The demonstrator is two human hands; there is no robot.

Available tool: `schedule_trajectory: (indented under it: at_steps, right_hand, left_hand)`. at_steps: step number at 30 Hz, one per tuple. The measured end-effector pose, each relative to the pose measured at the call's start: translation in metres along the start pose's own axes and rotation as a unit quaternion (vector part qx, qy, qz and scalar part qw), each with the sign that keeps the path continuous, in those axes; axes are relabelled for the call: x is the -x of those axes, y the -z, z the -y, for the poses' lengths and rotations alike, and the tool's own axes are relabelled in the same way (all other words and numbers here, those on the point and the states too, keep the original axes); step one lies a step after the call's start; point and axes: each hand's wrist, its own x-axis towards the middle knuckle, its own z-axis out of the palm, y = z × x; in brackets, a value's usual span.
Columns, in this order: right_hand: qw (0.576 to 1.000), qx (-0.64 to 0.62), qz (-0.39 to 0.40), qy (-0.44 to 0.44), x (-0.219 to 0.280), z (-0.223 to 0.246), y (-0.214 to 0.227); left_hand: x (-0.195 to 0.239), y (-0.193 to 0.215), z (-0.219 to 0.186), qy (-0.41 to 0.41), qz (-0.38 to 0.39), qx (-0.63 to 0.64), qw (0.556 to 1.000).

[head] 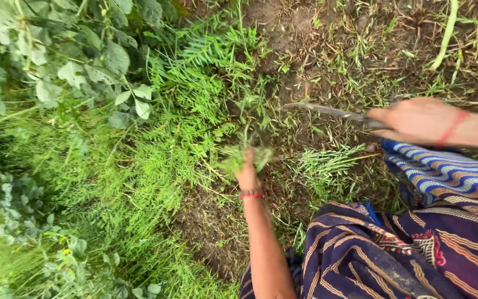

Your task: Using a sickle to cut grass and weeds in an outdoor field.

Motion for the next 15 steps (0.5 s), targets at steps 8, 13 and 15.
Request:
schedule_trajectory:
  at_steps: [8,13,15]
  right_hand:
    - [0.991,-0.062,-0.077,0.086,-0.068,0.03,-0.01]
    - [0.982,-0.029,-0.131,0.13,-0.091,0.039,-0.016]
    - [0.981,-0.009,-0.128,0.144,-0.095,0.047,-0.011]
  left_hand:
    - [0.057,-0.056,-0.03,-0.127,0.1,-0.043,0.986]
    - [0.025,-0.101,-0.049,-0.237,-0.003,-0.252,0.938]
    - [0.035,-0.118,-0.085,-0.084,-0.007,-0.113,0.99]
